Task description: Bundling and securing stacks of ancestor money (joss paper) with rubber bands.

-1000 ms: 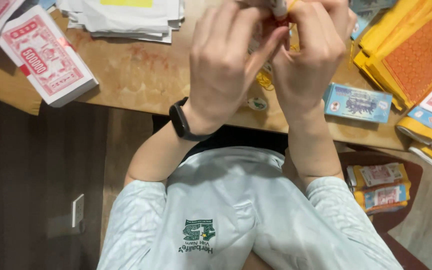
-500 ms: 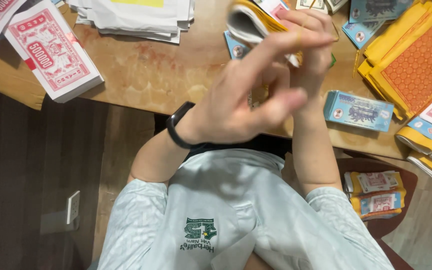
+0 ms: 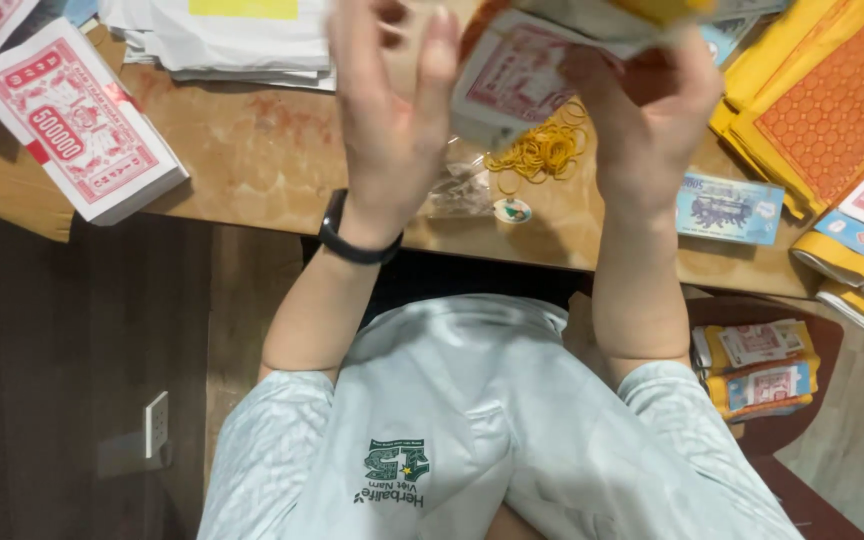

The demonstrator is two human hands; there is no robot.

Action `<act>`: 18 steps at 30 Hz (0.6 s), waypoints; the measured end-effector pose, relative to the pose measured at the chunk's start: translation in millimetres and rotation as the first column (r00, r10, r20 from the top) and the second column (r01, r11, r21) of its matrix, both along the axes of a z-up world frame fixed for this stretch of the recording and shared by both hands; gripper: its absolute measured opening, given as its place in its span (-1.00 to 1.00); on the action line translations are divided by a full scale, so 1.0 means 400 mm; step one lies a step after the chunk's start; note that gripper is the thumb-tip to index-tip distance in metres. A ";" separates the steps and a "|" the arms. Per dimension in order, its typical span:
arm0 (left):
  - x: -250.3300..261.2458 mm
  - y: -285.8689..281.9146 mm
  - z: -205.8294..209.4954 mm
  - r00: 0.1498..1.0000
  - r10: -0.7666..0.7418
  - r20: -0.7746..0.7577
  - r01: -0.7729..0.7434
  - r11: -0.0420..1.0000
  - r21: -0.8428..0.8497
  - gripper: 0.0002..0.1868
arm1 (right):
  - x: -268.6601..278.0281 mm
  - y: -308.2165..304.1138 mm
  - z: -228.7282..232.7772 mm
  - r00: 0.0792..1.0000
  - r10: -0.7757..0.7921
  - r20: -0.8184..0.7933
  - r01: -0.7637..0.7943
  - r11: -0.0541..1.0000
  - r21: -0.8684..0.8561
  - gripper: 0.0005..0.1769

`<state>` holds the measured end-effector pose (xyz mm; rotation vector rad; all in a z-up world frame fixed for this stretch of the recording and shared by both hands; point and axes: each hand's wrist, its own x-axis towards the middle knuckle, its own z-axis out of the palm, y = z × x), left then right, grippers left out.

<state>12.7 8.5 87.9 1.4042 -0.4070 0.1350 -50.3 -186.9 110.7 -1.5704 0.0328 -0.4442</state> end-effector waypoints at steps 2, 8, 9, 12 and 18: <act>0.020 -0.007 -0.005 0.999 -0.027 0.036 0.022 0.994 0.110 -0.66 | 0.014 0.004 0.011 0.997 0.064 -0.052 -0.065 0.998 -0.010 -0.76; 0.054 -0.038 -0.029 0.907 -0.415 -0.068 0.390 0.890 -0.236 -0.61 | 0.031 0.005 -0.009 0.979 0.155 -0.132 -0.156 0.988 0.003 -0.83; 0.056 -0.045 -0.040 0.903 -0.422 -0.081 0.376 0.868 -0.325 -0.62 | 0.036 0.013 0.002 0.979 0.154 -0.132 -0.155 0.988 0.005 -0.79; 0.054 -0.045 -0.094 0.943 -0.306 -0.131 0.262 0.925 -0.276 -0.63 | 0.032 -0.005 0.012 0.923 0.280 -0.265 -0.330 0.930 -0.165 -0.64; 0.051 -0.071 -0.086 0.947 -0.302 -0.105 0.270 0.931 -0.246 -0.57 | 0.035 -0.027 -0.043 0.953 0.274 -0.132 -0.271 0.962 0.042 -0.74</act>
